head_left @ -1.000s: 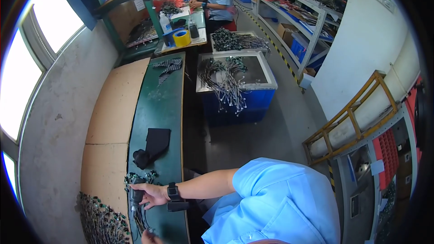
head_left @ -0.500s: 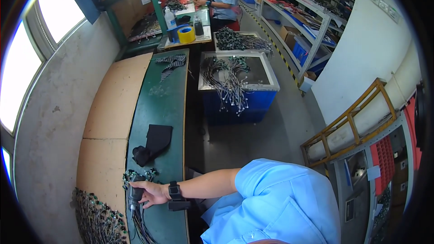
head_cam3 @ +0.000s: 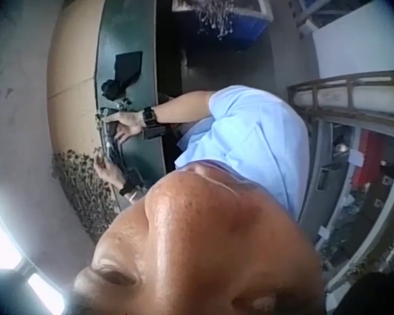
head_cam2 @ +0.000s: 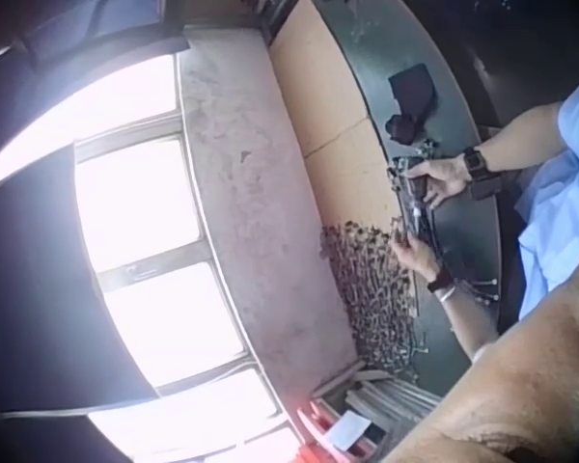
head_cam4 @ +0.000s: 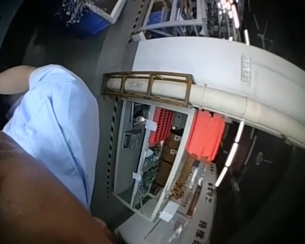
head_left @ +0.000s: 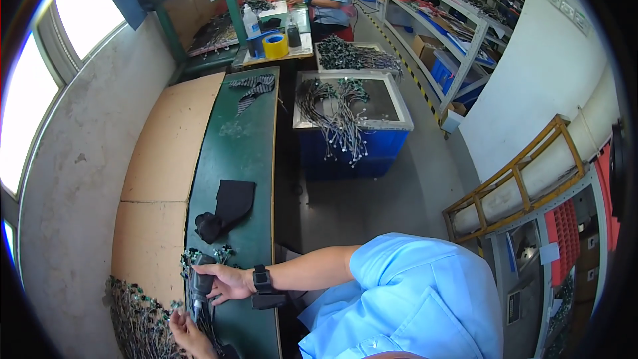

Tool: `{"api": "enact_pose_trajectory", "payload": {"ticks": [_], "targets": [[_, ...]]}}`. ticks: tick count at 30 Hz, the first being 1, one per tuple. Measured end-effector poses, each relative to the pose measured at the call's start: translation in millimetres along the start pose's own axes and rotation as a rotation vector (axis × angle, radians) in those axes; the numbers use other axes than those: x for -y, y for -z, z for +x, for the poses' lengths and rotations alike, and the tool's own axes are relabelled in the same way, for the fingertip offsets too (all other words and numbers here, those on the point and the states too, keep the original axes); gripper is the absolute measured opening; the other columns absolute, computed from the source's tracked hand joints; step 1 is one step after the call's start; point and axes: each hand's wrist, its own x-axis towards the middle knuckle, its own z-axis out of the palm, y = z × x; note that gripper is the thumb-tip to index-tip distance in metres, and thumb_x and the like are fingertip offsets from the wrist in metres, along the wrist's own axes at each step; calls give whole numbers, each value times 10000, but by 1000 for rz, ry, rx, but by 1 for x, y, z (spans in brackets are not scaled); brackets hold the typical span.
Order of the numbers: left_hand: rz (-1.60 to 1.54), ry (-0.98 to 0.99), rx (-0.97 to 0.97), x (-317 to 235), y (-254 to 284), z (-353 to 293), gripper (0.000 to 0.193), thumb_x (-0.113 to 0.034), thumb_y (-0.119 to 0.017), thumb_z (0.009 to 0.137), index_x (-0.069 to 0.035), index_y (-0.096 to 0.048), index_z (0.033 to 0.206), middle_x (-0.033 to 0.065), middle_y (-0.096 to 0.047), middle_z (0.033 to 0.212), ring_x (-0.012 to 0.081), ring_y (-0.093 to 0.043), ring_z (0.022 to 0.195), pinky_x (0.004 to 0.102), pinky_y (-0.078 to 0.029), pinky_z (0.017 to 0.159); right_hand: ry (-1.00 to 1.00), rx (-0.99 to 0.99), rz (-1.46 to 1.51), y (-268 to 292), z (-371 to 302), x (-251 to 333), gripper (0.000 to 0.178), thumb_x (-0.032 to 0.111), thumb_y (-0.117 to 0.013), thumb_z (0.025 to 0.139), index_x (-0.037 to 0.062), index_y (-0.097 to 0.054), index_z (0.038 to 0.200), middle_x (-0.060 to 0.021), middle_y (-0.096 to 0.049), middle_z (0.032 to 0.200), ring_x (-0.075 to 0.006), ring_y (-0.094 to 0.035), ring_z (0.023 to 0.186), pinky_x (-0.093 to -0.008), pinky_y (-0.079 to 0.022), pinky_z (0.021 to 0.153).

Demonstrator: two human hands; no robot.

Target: The recorder is applying a substance or adhesive to the connectors of multiple wire harnesses at a workbench.

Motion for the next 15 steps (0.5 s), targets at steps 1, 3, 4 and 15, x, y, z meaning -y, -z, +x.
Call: {"api": "enact_pose_trajectory", "payload": {"ticks": [1, 3, 4, 15], "targets": [[-4, -2, 11, 1, -12, 1, 257, 26, -550, 830, 40, -514, 1084, 79, -599, 915, 125, -566, 790, 235, -453, 729, 17, -29, 21, 1, -5, 4, 781, 659, -526, 747, 79, -447, 1263, -129, -374, 1380, -322, -255, 1314, -500, -96, 1075], [-3, 82, 70, 2, -25, -2, 299, -14, -578, 815, 51, -502, 1097, 112, -590, 956, 194, -582, 846, 283, -467, 760, 33, -23, 21, 5, -17, 8, 769, 660, -524, 748, 87, -456, 1257, -130, -376, 1379, -323, -248, 1317, -492, -90, 1078], [1, 131, 86, -1, -27, -5, 324, -34, -592, 807, 57, -497, 1103, 129, -586, 977, 229, -590, 875, 306, -474, 775, 35, -8, 18, 5, -23, 9, 758, 660, -522, 749, 95, -464, 1252, -132, -378, 1377, -323, -240, 1321, -483, -83, 1081], [-527, 413, -86, -40, -14, 7, 327, -128, -595, 856, 55, -539, 1121, 79, -620, 925, 117, -581, 777, 238, -474, 714, 149, -142, 20, -4, -47, 47, 475, 499, -547, 829, 72, -583, 1035, -77, -640, 857, -210, -618, 711, -337, -500, 571]]}}
